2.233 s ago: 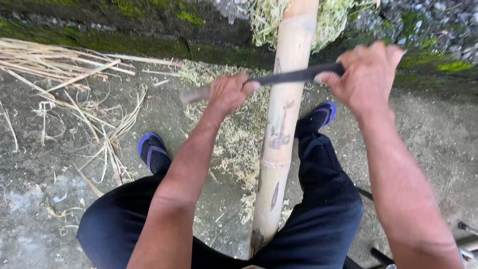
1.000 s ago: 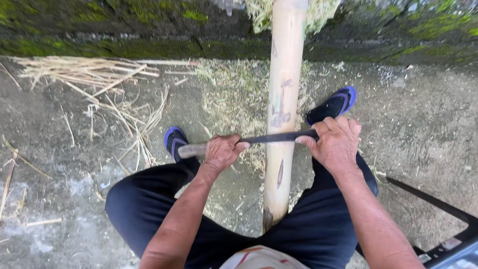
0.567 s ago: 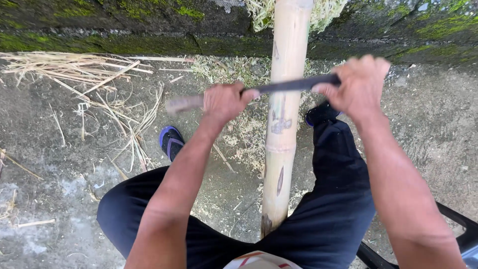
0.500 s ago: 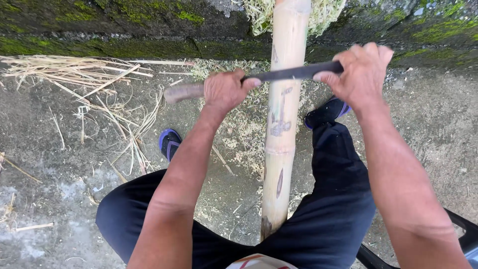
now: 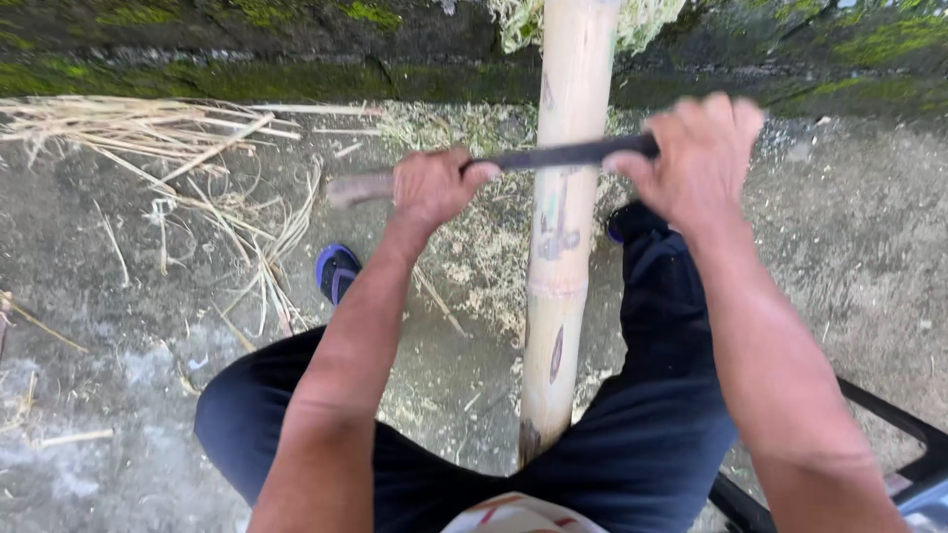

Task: Scrape the outer layer of a bamboo pole using a machete.

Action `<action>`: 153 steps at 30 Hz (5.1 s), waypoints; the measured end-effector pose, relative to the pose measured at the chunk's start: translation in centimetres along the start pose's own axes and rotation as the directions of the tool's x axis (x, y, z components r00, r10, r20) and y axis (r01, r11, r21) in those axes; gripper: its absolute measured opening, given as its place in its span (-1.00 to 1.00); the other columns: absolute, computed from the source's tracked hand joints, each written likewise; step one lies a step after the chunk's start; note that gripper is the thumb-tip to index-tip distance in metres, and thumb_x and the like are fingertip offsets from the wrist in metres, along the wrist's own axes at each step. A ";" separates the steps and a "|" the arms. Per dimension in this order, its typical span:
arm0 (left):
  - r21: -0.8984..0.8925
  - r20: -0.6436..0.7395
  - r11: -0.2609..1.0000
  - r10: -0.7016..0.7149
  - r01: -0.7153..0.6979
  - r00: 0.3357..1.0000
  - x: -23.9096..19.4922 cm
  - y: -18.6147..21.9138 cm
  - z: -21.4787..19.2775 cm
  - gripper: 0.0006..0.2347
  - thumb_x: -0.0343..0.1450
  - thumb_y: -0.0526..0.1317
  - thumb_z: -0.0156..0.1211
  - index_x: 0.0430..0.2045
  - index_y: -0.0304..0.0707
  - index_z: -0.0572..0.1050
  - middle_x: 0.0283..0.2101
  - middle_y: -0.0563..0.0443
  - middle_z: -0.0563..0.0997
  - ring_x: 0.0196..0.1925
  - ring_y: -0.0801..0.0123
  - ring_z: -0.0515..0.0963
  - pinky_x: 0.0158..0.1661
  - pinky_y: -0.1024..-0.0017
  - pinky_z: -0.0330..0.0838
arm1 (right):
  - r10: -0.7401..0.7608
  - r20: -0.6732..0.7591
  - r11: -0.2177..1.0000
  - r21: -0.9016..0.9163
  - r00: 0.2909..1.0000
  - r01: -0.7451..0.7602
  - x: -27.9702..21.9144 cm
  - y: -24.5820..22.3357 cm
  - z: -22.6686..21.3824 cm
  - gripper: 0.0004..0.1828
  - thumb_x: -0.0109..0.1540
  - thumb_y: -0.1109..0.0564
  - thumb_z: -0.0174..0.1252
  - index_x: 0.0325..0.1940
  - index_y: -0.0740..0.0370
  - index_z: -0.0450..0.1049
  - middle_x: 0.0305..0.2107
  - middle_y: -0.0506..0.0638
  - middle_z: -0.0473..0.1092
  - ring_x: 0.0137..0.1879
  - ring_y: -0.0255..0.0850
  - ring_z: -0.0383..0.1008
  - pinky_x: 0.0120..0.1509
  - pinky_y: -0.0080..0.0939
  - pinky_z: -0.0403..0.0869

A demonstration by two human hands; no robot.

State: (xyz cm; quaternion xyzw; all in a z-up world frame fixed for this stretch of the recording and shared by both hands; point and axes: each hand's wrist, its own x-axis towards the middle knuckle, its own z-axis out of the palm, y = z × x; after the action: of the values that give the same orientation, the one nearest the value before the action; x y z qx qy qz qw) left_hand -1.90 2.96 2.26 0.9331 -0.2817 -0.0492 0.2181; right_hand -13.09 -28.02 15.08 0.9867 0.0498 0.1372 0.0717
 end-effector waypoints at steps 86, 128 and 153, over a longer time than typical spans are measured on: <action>-0.068 0.511 0.928 -0.282 0.366 0.812 -13.6 2.7 4.8 -0.38 0.36 0.44 -0.36 -0.32 0.02 0.58 -0.62 0.09 0.39 -0.70 0.46 0.26 -0.72 0.31 0.25 | 0.066 0.307 0.997 0.011 0.949 -0.073 -7.7 -8.5 -7.4 -0.56 0.08 -0.35 0.26 -0.31 0.03 0.63 -0.46 -0.10 0.40 -0.16 -0.17 0.30 0.06 -0.04 0.20; 0.176 0.328 0.983 -0.111 0.055 0.938 -11.7 9.8 -2.6 -0.36 0.49 0.38 -0.42 -0.51 -0.11 0.52 -0.69 0.12 0.38 -0.70 0.36 0.40 -0.25 0.03 0.52 | 0.211 0.139 0.933 0.266 0.967 -0.242 -13.8 -2.7 -1.2 -0.51 0.06 -0.36 0.32 -0.26 0.07 0.63 -0.39 -0.05 0.43 -0.08 -0.08 0.34 0.10 0.04 0.21; 0.175 0.329 0.974 -0.199 0.147 0.923 -16.4 7.4 -2.1 -0.68 0.40 0.09 0.24 -0.56 -0.18 0.59 -0.54 -0.06 0.63 -0.56 0.24 0.65 -0.29 0.16 0.56 | 0.233 0.262 0.972 -0.075 0.937 -0.221 -18.0 -3.8 -1.5 -0.90 0.07 0.11 0.17 -0.35 -0.02 0.55 -0.50 -0.09 0.48 -0.35 -0.12 0.55 -0.20 -0.03 0.47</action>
State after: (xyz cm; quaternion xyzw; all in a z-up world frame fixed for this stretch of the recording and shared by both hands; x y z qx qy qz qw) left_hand -18.94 7.22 6.88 0.9447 -0.2348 -0.2100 0.0909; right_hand -31.09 -26.21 11.17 0.9934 -0.0774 0.0105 0.0834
